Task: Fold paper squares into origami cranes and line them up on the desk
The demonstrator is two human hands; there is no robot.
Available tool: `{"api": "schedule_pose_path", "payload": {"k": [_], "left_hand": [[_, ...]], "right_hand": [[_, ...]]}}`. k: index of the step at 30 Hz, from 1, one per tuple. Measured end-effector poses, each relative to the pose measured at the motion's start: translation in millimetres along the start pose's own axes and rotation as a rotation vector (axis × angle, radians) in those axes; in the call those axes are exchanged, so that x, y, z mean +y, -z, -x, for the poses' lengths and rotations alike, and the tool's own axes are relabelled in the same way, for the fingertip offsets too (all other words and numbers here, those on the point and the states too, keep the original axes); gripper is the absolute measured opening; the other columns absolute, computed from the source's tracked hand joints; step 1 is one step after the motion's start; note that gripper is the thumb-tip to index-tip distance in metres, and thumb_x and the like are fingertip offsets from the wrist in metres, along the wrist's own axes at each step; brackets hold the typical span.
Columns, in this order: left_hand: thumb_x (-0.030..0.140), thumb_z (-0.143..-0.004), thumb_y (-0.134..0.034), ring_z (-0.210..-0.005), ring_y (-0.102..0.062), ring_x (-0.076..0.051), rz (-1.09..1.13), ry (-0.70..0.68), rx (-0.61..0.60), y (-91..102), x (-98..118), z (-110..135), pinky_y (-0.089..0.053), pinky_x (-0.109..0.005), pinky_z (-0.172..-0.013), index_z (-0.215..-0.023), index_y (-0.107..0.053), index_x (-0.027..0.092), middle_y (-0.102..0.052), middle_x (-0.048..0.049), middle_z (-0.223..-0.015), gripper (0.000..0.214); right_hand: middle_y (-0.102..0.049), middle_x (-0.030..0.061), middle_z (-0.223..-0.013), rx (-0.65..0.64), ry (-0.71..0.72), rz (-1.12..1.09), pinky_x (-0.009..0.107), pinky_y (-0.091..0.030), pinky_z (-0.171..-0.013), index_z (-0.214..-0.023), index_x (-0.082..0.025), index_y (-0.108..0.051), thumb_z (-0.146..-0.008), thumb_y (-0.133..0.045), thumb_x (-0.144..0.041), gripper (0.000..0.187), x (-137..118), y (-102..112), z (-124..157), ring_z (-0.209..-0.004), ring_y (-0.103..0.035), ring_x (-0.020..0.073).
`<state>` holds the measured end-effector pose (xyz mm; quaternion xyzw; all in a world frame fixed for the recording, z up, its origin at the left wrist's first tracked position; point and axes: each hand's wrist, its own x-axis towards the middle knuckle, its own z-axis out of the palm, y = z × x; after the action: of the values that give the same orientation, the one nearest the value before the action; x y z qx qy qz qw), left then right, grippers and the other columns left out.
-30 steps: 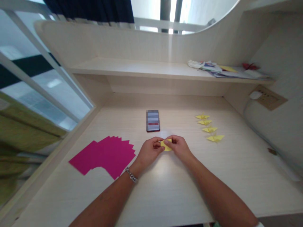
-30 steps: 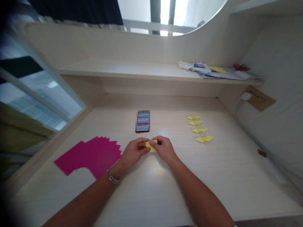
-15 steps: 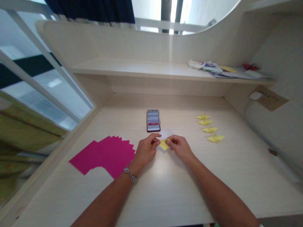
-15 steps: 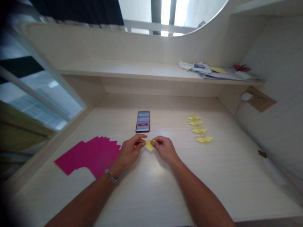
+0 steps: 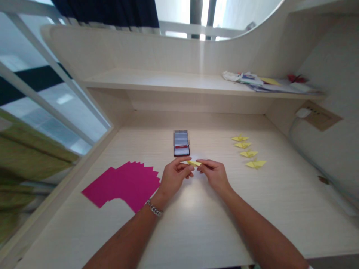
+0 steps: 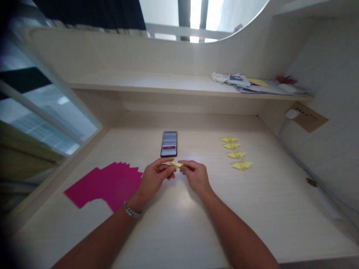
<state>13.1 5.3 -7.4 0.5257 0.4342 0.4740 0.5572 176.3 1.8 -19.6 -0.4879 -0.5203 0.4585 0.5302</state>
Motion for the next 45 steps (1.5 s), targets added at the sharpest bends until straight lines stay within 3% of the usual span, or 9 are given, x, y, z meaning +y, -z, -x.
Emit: {"api": "schedule_pose_path", "payload": {"k": [5, 13, 21, 33, 39, 45], "left_hand": [[0.031, -0.071, -0.071, -0.061, -0.066, -0.015, 0.114, 0.054, 0.052, -0.2, -1.8, -0.3, -0.05, -0.024, -0.055, -0.094, -0.059, 0.013, -0.07, -0.0051, -0.071, 0.031], [0.033, -0.072, -0.071, -0.055, -0.067, -0.015, 0.196, 0.119, 0.056, 1.0, -3.0, 0.5, -0.052, -0.023, -0.05, -0.096, -0.058, 0.013, -0.07, -0.0049, -0.071, 0.034], [0.032, -0.071, -0.072, -0.061, -0.067, -0.015, 0.225, 0.101, 0.077, 0.5, -5.7, -0.7, -0.053, -0.024, -0.056, -0.091, -0.06, 0.013, -0.071, -0.0054, -0.073, 0.03], [0.03, -0.069, -0.073, -0.059, -0.065, -0.014, 0.18, 0.053, 0.081, 0.7, -4.7, -1.6, -0.052, -0.025, -0.057, -0.09, -0.061, 0.012, -0.069, -0.0038, -0.068, 0.03], [0.026, -0.069, -0.073, -0.062, -0.064, -0.014, 0.186, 0.034, 0.045, 2.6, -3.5, -1.2, -0.051, -0.025, -0.059, -0.092, -0.061, 0.013, -0.069, -0.0036, -0.071, 0.029], [0.025, -0.07, -0.069, -0.068, -0.066, -0.016, 0.252, 0.093, -0.022, 6.5, -5.8, -0.6, -0.053, -0.029, -0.065, -0.088, -0.063, 0.014, -0.07, -0.0052, -0.076, 0.022]], "right_hand": [[-0.072, 0.0058, -0.079, -0.023, -0.029, -0.048, 0.031, -0.051, -0.063, -0.09, -0.019, -0.073, -0.07, -0.07, -0.031, 0.025, 0.0, -4.0, 3.3, -0.062, -0.062, 0.0159], [-0.072, 0.0067, -0.083, -0.085, -0.026, -0.088, 0.035, -0.054, -0.069, -0.088, -0.019, -0.074, -0.071, -0.069, -0.038, 0.026, -0.6, -5.3, 4.2, -0.072, -0.065, 0.0191], [-0.073, 0.0065, -0.089, -0.118, 0.005, -0.034, 0.038, -0.051, -0.08, -0.089, -0.02, -0.074, -0.073, -0.068, -0.034, 0.023, 0.7, -4.0, 3.5, -0.081, -0.066, 0.0206], [-0.073, 0.006, -0.086, -0.149, -0.005, -0.086, 0.037, -0.052, -0.077, -0.093, -0.02, -0.073, -0.074, -0.068, -0.036, 0.025, 0.0, -4.2, 3.7, -0.078, -0.065, 0.02], [-0.072, 0.0055, -0.09, -0.134, 0.073, 0.0, 0.038, -0.05, -0.081, -0.093, -0.022, -0.073, -0.076, -0.066, -0.034, 0.022, -1.5, -2.2, 3.3, -0.085, -0.065, 0.0213], [-0.067, 0.004, -0.107, -0.122, 0.313, 0.239, 0.037, -0.047, -0.09, -0.097, -0.031, -0.071, -0.08, -0.063, -0.026, 0.02, -1.7, 4.4, 3.8, -0.098, -0.061, 0.0202]]}}
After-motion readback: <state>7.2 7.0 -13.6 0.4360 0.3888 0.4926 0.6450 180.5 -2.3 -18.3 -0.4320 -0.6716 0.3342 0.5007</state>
